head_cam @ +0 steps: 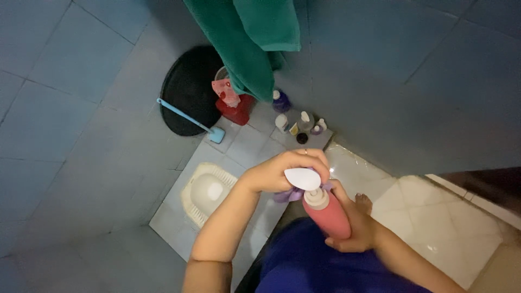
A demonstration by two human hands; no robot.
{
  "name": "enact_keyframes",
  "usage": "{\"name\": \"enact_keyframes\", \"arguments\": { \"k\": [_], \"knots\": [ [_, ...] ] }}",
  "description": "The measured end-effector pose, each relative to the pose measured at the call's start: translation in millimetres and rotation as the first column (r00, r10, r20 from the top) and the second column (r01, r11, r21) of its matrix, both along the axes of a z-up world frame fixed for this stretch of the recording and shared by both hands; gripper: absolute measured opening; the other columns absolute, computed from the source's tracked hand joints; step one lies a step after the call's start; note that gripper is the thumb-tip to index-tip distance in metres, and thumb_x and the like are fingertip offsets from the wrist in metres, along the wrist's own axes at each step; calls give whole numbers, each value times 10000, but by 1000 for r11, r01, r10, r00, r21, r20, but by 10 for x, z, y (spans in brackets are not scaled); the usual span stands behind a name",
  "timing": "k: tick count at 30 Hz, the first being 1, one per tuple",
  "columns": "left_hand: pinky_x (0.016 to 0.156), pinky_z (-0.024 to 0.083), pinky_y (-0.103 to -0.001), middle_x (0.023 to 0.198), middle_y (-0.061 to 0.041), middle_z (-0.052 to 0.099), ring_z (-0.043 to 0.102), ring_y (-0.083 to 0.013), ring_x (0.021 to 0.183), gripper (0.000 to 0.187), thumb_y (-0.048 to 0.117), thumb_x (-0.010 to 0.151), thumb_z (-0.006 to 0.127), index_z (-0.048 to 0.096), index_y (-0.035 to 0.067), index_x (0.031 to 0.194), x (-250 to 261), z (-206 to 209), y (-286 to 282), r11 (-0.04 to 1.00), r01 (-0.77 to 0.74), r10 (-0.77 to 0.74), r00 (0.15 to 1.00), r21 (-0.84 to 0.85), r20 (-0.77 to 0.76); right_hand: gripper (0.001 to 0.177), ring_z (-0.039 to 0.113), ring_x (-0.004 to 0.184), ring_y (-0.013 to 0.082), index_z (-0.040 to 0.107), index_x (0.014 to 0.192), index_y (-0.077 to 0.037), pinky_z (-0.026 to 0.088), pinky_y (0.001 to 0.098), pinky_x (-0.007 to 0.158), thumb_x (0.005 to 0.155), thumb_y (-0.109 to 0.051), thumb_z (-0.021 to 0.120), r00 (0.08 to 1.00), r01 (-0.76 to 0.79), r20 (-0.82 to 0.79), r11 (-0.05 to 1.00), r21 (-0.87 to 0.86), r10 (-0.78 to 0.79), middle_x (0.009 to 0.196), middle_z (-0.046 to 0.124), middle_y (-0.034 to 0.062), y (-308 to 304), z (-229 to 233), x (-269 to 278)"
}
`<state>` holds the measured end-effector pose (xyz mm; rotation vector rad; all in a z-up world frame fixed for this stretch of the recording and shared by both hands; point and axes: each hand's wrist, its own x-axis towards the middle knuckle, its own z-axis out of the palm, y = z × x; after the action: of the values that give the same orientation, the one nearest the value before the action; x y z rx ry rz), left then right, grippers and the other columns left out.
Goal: Wiping down various soap and lotion bottles with a cloth in a bathroom.
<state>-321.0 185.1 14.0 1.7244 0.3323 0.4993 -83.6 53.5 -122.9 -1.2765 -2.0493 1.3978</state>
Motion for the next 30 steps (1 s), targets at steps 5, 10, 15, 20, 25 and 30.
{"name": "enact_keyframes", "arguments": {
  "k": [5,10,15,20,25,30],
  "knots": [
    [993,499,-329,1132,-67,650,637,-221,1072,161,34,903,699,699,58,1063,-16,-76,-38,997,39,-38,999,-69,16,1428,498,1221,436,-10,1557,-89,216,592,990,509,-447,893,995,-16,95,995,95,7,1409,515,156,-82,-174,18],
    [1005,501,-333,1147,-83,662,643,-214,1096,209,23,875,654,695,31,1080,-95,-304,-40,995,-24,27,999,-93,25,1377,514,1257,384,68,1603,-134,222,583,1003,538,-453,881,998,-1,65,999,40,-1,1382,559,132,-83,14,-6],
    [991,509,-328,1141,-89,680,646,-207,1102,182,40,924,645,690,3,1096,-164,-517,-160,919,-391,390,920,-37,-37,1074,591,1205,322,330,1457,-159,428,456,932,542,-331,865,981,156,-136,979,129,-139,1324,580,157,28,573,-100],
    [932,530,-323,1053,-78,711,680,-202,1022,145,60,921,698,717,8,1055,-150,-111,-459,629,-773,776,621,83,-109,1064,671,1096,297,364,1420,-92,503,429,944,548,-287,941,894,441,-113,895,62,-433,1224,666,116,25,1018,-291],
    [854,572,-308,1015,-67,711,709,-185,954,189,-14,832,756,729,44,1009,54,57,-802,495,-816,857,515,300,-16,1031,578,1202,408,425,1393,-16,506,448,979,535,-217,961,855,518,-201,803,295,-477,1286,496,238,91,1122,-312],
    [795,588,-304,1035,-71,700,715,-196,932,270,-35,819,747,740,68,1069,208,181,-883,541,-734,812,583,411,-26,1005,559,1215,430,428,1411,-31,510,471,977,543,-151,919,855,518,-214,790,328,-472,1289,471,236,82,1149,-333]
  ]
}}
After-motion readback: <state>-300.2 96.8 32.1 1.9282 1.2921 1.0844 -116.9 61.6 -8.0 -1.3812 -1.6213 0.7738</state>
